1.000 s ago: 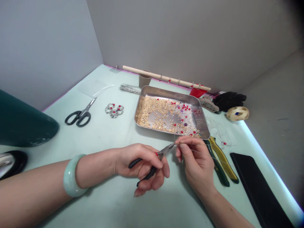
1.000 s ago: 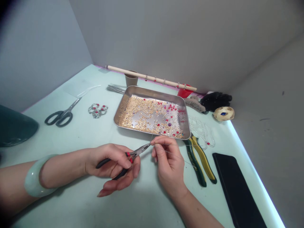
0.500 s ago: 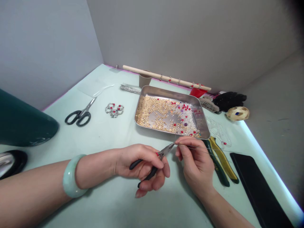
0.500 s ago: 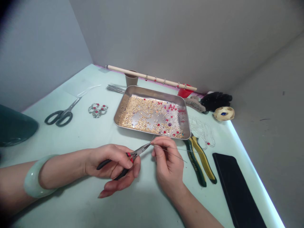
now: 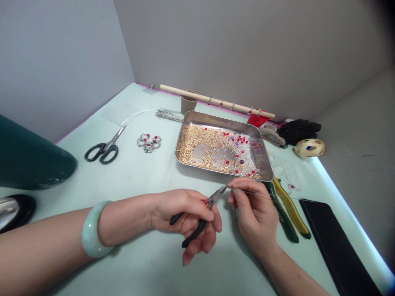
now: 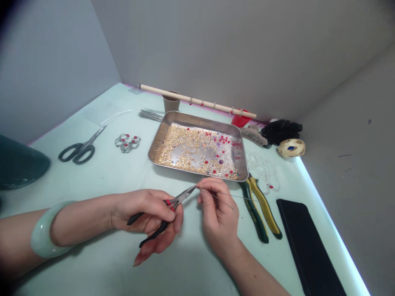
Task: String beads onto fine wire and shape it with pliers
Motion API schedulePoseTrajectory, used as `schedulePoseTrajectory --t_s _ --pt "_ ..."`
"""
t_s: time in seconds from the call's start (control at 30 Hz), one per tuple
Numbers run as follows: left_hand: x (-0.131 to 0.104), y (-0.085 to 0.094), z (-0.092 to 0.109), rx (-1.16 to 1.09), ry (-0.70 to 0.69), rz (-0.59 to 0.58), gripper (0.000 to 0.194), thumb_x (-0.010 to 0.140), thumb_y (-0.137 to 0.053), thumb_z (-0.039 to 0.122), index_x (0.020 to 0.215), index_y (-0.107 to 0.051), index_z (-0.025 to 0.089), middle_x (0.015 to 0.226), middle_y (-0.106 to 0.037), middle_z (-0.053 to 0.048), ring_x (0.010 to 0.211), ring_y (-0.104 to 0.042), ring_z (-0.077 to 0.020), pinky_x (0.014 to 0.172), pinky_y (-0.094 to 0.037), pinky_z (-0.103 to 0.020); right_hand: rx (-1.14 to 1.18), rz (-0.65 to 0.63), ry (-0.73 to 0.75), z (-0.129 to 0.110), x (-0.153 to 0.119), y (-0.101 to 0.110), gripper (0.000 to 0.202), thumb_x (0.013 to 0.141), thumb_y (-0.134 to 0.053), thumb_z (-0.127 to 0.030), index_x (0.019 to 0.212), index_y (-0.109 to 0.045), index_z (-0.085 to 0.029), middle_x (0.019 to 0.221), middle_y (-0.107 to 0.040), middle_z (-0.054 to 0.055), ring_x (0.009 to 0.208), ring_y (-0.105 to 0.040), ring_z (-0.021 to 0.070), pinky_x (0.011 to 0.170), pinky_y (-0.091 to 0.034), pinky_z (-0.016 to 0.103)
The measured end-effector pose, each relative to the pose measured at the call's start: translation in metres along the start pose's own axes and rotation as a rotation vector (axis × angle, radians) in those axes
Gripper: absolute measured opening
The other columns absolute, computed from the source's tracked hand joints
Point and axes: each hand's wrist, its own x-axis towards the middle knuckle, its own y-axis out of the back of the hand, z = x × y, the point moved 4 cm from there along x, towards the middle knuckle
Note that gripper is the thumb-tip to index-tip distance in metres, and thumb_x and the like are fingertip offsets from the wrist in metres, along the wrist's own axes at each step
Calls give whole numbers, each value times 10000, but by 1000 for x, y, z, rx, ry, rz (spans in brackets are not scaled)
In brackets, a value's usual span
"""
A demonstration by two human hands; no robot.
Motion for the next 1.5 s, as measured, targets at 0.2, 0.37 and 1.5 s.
schedulePoseTrajectory --t_s 0.2,0.37,1.5 --pt "-1 -2 0 37 2 20 193 827 -479 241 872 -607 103 637 -654 -78 442 -602 -157 417 -540 -288 -3 5 2 -1 0 0 182 905 -471 -87 934 -585 -225 943 -566 37 627 -530 114 552 -437 297" --pt "1 -2 0 63 -4 76 166 804 -505 243 839 -598 110 614 -654 -77 417 -595 -163 388 -529 -287 11 15 -24 0 0 -1 159 905 -483 -104 933 -584 -224 954 -567 35 614 -527 107 542 -441 288" --pt "0 1 5 98 -16 111 206 774 -469 193 849 -621 75 614 -644 -109 429 -600 -194 371 -498 -296 97 35 -157 8 1 0 105 916 -511 -153 908 -588 -224 955 -580 14 578 -519 74 492 -426 237"
